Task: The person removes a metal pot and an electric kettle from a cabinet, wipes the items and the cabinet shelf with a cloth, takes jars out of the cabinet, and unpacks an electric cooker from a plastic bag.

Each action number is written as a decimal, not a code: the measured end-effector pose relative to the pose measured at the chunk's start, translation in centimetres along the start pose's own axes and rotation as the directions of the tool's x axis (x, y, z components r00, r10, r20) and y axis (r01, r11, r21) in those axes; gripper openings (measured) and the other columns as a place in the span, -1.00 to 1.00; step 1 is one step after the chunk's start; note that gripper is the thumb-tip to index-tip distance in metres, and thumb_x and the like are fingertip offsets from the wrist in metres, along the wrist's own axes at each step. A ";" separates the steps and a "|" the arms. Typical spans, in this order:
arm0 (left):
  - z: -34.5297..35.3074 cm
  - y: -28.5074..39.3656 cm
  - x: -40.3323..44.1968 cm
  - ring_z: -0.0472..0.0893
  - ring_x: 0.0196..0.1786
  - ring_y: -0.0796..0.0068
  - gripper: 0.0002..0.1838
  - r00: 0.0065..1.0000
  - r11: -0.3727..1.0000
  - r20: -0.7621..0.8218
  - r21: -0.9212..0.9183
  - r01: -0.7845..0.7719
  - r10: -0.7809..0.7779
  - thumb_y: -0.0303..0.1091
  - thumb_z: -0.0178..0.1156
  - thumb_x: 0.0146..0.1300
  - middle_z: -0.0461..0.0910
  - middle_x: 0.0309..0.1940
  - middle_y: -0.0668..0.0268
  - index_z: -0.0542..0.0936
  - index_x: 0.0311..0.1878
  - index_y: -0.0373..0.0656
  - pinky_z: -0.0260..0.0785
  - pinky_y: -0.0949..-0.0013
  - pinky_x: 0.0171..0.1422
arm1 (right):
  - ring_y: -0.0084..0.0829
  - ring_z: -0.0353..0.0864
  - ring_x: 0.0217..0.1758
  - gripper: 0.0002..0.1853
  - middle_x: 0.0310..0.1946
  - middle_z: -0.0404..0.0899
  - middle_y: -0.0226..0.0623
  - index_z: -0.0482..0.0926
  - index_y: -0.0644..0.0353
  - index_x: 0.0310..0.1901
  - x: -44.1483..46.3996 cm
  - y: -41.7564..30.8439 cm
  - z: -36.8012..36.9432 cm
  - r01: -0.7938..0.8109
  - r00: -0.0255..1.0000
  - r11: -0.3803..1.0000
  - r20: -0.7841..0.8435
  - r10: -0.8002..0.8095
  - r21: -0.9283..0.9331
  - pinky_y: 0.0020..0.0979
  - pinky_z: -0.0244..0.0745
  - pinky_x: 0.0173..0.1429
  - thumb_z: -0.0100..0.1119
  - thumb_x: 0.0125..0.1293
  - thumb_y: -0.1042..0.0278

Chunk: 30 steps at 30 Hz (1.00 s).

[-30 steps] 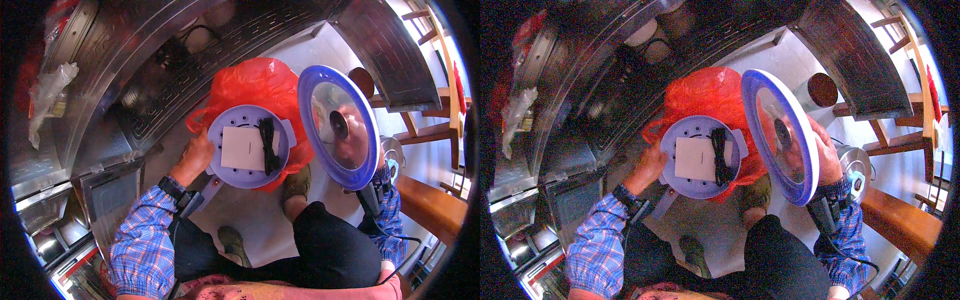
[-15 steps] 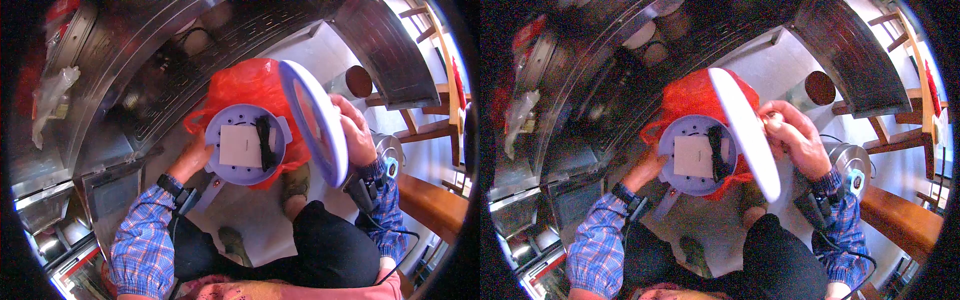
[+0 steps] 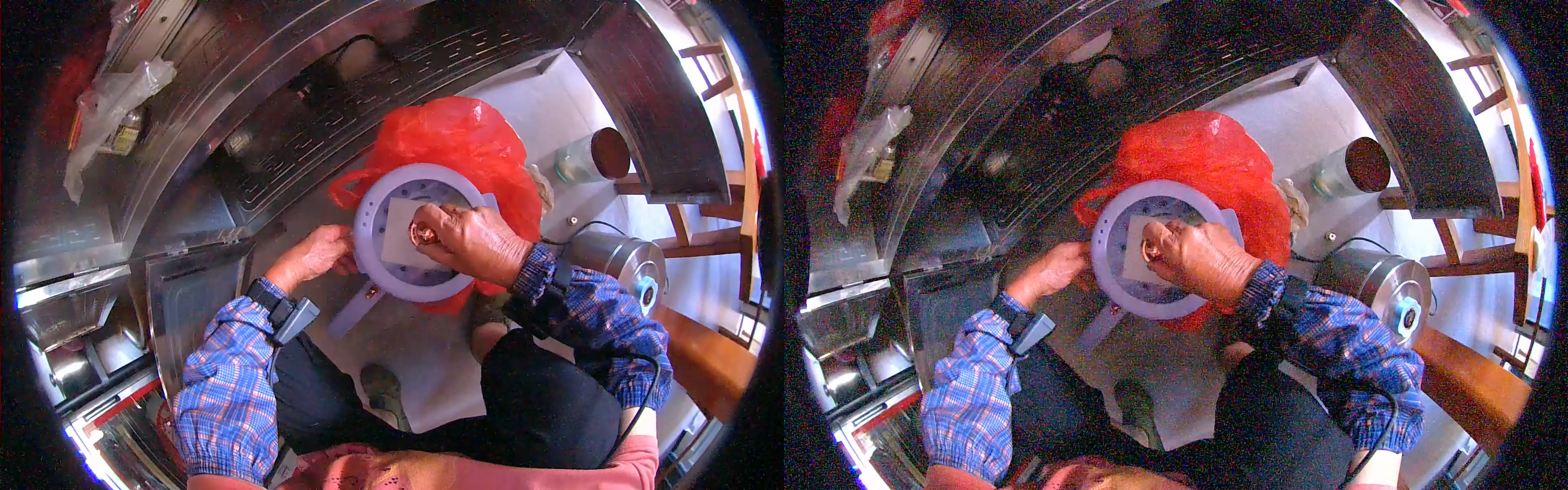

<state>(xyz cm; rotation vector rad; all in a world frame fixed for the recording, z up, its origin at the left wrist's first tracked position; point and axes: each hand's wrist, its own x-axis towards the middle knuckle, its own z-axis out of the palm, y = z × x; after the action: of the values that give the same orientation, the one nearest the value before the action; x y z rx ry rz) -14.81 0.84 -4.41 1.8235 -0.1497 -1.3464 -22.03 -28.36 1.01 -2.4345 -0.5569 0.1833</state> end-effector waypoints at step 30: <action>9.9 -3.4 -2.1 0.67 -0.13 0.43 -0.69 0.980 0.974 -0.052 0.127 -0.185 0.193 -0.30 0.15 0.37 0.67 -0.25 0.21 0.55 0.04 -0.33 0.53 0.29 0.00 | -0.28 0.74 -0.21 -0.62 -0.25 0.65 -0.18 0.50 0.15 0.01 -1.9 -0.3 -2.4 -0.118 0.979 0.920 -0.111 0.171 0.374 -0.33 0.62 -0.13 0.41 0.19 0.34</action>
<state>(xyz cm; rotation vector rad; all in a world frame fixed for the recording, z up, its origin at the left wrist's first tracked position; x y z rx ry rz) -25.16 -1.31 -5.87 1.8991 -0.3696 -1.1664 -23.17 -30.31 3.09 -2.1013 -0.2508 0.1579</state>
